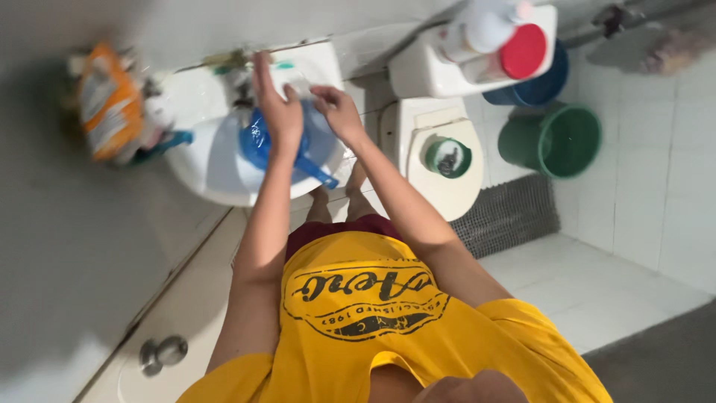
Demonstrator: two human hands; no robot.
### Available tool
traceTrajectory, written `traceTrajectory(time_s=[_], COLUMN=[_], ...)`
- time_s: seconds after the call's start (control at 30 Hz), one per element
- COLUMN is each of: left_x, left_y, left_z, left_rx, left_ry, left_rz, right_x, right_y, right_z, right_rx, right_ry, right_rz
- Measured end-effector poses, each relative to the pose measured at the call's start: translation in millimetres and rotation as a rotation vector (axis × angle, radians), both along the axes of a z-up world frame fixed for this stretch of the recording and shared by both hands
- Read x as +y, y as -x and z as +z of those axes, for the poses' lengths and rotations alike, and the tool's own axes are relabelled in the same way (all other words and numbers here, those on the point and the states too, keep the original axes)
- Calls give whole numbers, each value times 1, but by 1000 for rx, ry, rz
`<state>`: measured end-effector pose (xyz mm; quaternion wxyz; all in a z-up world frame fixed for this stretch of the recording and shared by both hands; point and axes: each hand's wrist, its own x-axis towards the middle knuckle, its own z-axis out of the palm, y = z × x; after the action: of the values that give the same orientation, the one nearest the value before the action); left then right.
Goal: The person scrubs the toilet bowl and tank with a steel wool pad, then cleans the sink basin and faucet. They rinse the pad and a blue scoop under running water, then pour water from the scoop into the toilet bowl.
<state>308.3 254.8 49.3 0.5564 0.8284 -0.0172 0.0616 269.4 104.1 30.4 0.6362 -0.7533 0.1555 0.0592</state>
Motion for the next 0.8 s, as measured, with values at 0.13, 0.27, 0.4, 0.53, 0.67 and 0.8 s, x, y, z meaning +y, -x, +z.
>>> traceTrajectory(time_s=[0.13,0.27,0.4,0.53,0.67,0.8], left_x=[-100,-194,-281,-349,-370,-334], left_y=[16,19,3,-15,-23,-9], left_z=[27,46,69,79,69,86], left_rx=[74,89,-35,-124,-223,-137], left_ry=[114,128,206,183,53,98], left_rz=[-274,-522,-570,-494,-461,-443], right_x=[-71,-150,-213,-265,-317,-349], right_y=[52,76,83,65,28,14], right_z=[-44,-63,15,100,130,116], right_rx=[85,-17,87,-51,-26,139], right_ry=[75,57,514,911,1123,951], right_rz=[-257,-546,-797,-735,-443,-147])
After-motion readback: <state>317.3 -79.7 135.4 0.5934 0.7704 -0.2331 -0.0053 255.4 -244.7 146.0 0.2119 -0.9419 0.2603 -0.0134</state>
